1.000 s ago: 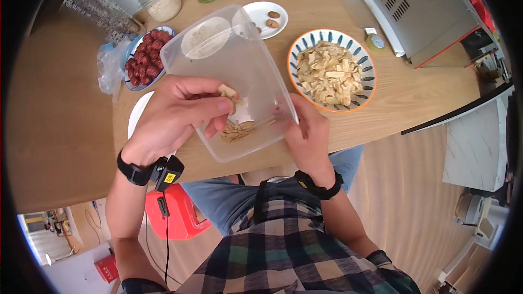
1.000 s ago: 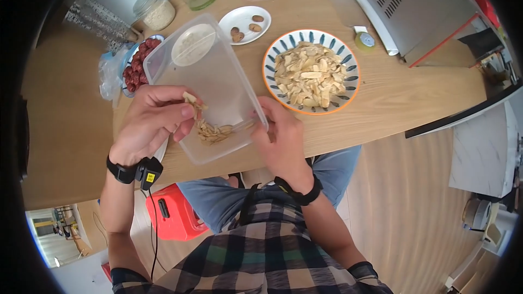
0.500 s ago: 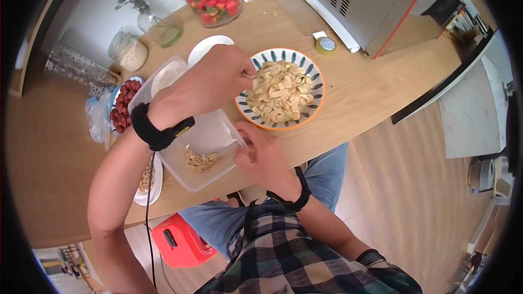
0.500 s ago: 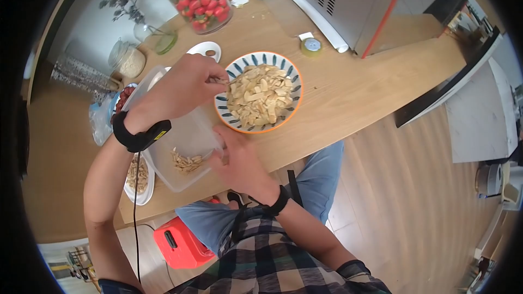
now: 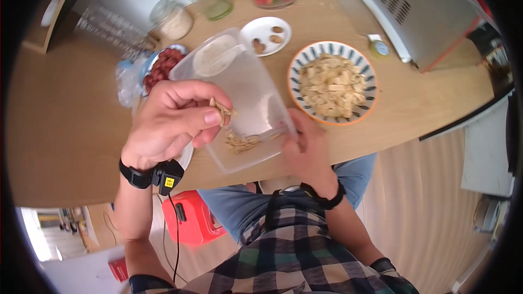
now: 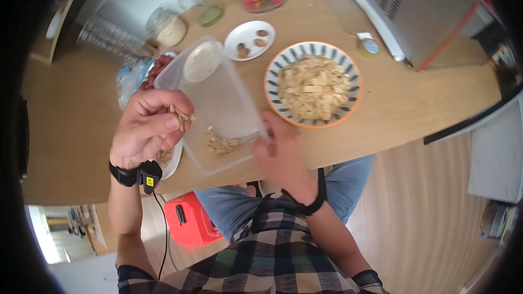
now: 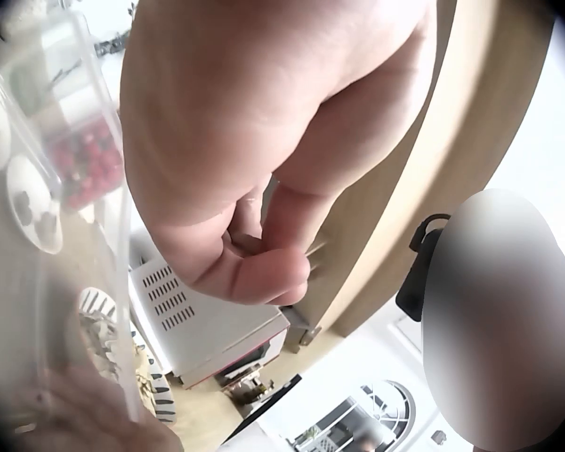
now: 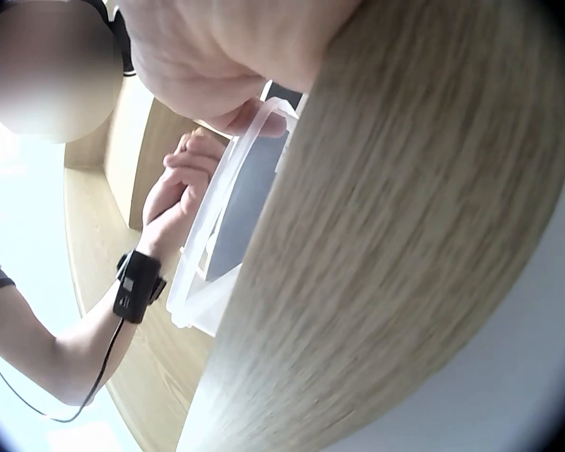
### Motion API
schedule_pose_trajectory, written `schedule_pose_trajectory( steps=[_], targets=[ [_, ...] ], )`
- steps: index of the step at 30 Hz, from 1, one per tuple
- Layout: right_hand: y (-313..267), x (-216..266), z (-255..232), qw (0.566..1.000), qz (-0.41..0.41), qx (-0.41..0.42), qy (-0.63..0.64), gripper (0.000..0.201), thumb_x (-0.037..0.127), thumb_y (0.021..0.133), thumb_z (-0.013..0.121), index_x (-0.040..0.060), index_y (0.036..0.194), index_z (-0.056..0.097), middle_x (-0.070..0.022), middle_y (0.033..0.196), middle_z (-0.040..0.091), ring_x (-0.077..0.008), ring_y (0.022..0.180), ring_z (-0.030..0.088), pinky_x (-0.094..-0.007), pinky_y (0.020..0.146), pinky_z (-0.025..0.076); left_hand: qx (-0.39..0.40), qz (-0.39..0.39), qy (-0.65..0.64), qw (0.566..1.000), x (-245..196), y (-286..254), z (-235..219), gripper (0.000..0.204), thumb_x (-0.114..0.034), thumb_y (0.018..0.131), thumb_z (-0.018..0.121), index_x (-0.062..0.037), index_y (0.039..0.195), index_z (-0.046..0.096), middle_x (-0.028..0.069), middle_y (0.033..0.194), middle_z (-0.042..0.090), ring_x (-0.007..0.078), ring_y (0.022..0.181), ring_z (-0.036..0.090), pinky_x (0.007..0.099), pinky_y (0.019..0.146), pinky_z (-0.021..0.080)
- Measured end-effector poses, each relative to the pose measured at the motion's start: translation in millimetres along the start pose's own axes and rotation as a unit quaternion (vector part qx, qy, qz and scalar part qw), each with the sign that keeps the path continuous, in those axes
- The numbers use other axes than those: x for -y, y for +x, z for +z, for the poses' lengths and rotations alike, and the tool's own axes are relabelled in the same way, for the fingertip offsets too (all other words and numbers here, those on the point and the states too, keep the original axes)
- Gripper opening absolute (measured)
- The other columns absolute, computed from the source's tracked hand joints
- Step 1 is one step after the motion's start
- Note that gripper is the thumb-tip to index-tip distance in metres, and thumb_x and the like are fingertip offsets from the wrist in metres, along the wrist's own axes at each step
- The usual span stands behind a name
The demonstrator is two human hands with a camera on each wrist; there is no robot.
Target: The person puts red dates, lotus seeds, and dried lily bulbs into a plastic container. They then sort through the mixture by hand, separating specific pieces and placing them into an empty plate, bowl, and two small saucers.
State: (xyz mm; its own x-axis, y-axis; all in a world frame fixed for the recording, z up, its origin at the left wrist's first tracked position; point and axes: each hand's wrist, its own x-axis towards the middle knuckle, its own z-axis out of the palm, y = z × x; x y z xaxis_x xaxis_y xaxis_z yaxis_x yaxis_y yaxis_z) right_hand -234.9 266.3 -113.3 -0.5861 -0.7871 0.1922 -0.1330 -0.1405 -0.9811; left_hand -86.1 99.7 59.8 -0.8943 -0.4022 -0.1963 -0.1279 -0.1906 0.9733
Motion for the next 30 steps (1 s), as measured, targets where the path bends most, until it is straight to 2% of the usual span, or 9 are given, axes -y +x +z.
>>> schedule_pose_trajectory(
  steps=[1,2,3,4,6,9,14,21,30],
  targets=[
    [1,0,0,1.0,-0.002,0.017,0.004,0.042,0.001,0.082,0.06,-0.0069,0.124,0.058,-0.0207,0.1,0.071,-0.0336,0.086,0.072,-0.0367,0.08,0.058,-0.01,0.006,-0.019,1.0,6,-14,-12,0.021,-0.002,0.093,0.069,0.0098,0.11,0.065,0.0165,0.097,0.068,0.0103,0.058,0.055,0.0217,0.049,0.041],
    [1,0,0,1.0,-0.013,0.007,-0.009,0.041,-0.001,0.083,0.057,-0.0066,0.123,0.059,-0.0196,0.101,0.072,-0.0296,0.087,0.072,-0.0353,0.08,0.058,-0.027,0.01,-0.022,0.999,12,-28,-22,0.021,-0.002,0.093,0.069,0.0098,0.11,0.065,0.0165,0.097,0.068,0.0103,0.058,0.055,0.0217,0.049,0.041],
    [1,1,0,0.999,-0.024,-0.004,-0.021,0.04,-0.002,0.083,0.054,-0.0064,0.123,0.06,-0.0184,0.101,0.072,-0.0257,0.089,0.073,-0.0338,0.079,0.057,-0.051,0.023,-0.035,0.998,18,-42,-32,0.02,-0.002,0.094,0.068,0.0087,0.111,0.066,0.014,0.094,0.068,0.0098,0.06,0.055,0.0221,0.05,0.04],
    [1,1,0,0.999,-0.027,0.011,-0.019,0.04,-0.002,0.083,0.054,-0.0064,0.123,0.06,-0.0184,0.101,0.072,-0.0257,0.089,0.073,-0.0338,0.079,0.057,-0.074,0.037,-0.048,0.995,23,-55,-41,0.019,-0.002,0.095,0.067,0.0076,0.112,0.067,0.0116,0.092,0.069,0.0092,0.061,0.054,0.0226,0.051,0.039],
    [-1,3,0,0.999,0.031,0.002,0.012,0.041,-0.003,0.085,0.051,-0.007,0.124,0.06,-0.0164,0.103,0.073,-0.0206,0.09,0.071,-0.0323,0.081,0.056,-0.116,0.028,-0.048,0.992,31,-80,-63,0.019,-0.001,0.094,0.067,0.0068,0.112,0.067,0.0114,0.092,0.07,0.0092,0.064,0.057,0.022,0.053,0.042],
    [-1,6,2,0.998,0.046,-0.003,0.048,0.039,0.002,0.088,0.05,-0.0076,0.124,0.06,-0.0141,0.104,0.074,-0.0191,0.091,0.07,-0.0313,0.083,0.055,-0.191,0.03,-0.056,0.98,54,-112,-94,0.02,-0.004,0.094,0.069,0.0057,0.111,0.067,0.0134,0.097,0.069,0.0085,0.062,0.057,0.0197,0.053,0.044],
    [-1,6,5,0.998,0.049,-0.003,0.04,0.04,0.012,0.094,0.052,-0.0083,0.127,0.059,-0.0157,0.107,0.073,-0.019,0.093,0.07,-0.0314,0.083,0.055,-0.336,-0.001,-0.04,0.941,82,-133,-124,0.021,-0.001,0.093,0.07,0.0046,0.113,0.068,0.0086,0.086,0.069,0.0092,0.065,0.062,0.0211,0.055,0.048],
    [1,5,7,1.0,0.014,-0.006,0.023,0.045,0.018,0.094,0.051,-0.0098,0.128,0.058,-0.0185,0.108,0.073,-0.0217,0.094,0.07,-0.0343,0.082,0.057,-0.337,-0.002,-0.015,0.941,97,-138,-138,0.023,0.002,0.092,0.07,0.0058,0.115,0.069,0.0091,0.085,0.069,0.0109,0.071,0.064,0.0221,0.058,0.05],
    [-1,2,8,0.999,0.01,-0.02,0.025,0.045,0.019,0.094,0.049,-0.0092,0.128,0.059,-0.0196,0.107,0.073,-0.0233,0.086,0.072,-0.034,0.08,0.057,-0.34,0.018,-0.026,0.94,111,-137,-149,0.024,-0.001,0.096,0.064,0.0077,0.118,0.067,0.0167,0.096,0.073,0.0134,0.072,0.067,0.0242,0.06,0.052]
  ],
)
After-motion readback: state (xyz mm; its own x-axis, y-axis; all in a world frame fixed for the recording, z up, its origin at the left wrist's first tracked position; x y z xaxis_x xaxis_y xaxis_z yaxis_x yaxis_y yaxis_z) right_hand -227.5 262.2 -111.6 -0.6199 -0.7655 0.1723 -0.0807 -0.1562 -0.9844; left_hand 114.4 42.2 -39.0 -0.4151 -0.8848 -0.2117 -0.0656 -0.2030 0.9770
